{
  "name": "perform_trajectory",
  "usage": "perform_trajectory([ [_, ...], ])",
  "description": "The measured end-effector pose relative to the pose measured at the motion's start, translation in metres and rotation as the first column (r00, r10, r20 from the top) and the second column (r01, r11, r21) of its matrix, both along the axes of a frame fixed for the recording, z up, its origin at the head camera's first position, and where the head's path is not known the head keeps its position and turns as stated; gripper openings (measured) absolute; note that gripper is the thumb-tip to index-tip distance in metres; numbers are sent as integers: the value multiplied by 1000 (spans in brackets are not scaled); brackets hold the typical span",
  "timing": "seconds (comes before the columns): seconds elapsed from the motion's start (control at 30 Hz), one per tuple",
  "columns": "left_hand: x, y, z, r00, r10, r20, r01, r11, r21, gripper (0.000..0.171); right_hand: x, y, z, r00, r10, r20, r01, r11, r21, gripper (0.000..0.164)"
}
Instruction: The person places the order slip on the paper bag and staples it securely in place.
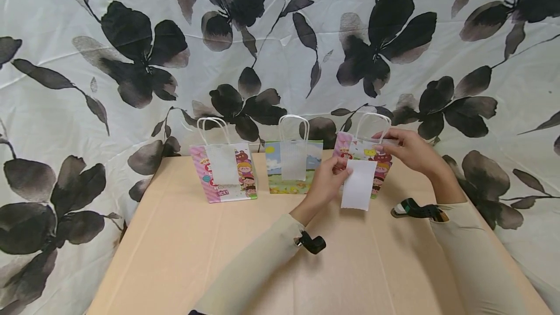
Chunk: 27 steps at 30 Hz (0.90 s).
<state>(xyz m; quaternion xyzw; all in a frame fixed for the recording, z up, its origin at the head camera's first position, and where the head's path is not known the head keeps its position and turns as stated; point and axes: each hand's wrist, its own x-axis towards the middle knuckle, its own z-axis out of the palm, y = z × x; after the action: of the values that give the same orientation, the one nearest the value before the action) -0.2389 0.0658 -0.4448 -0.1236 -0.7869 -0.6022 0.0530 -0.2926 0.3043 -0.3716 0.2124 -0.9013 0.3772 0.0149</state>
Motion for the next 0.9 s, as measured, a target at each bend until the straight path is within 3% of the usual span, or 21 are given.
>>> perform_trajectory([
  [0.17,-2,6,11,999,35,-35,-34,999,28,15,2,-1,-1,995,51,89,-44,996,-74,41],
  [0.33,-6,10,17,995,72,-70,-71,997,23,15,5,-4,0,991,61,118,-54,996,-64,52],
  [0.6,-12,14,23,987,97,-129,-94,995,28,14,4,-7,-1,997,39,65,-37,999,-32,34],
  [0.9,-9,14,24,984,139,-113,-140,990,3,13,6,-9,-2,999,-15,28,16,999,-29,22],
])
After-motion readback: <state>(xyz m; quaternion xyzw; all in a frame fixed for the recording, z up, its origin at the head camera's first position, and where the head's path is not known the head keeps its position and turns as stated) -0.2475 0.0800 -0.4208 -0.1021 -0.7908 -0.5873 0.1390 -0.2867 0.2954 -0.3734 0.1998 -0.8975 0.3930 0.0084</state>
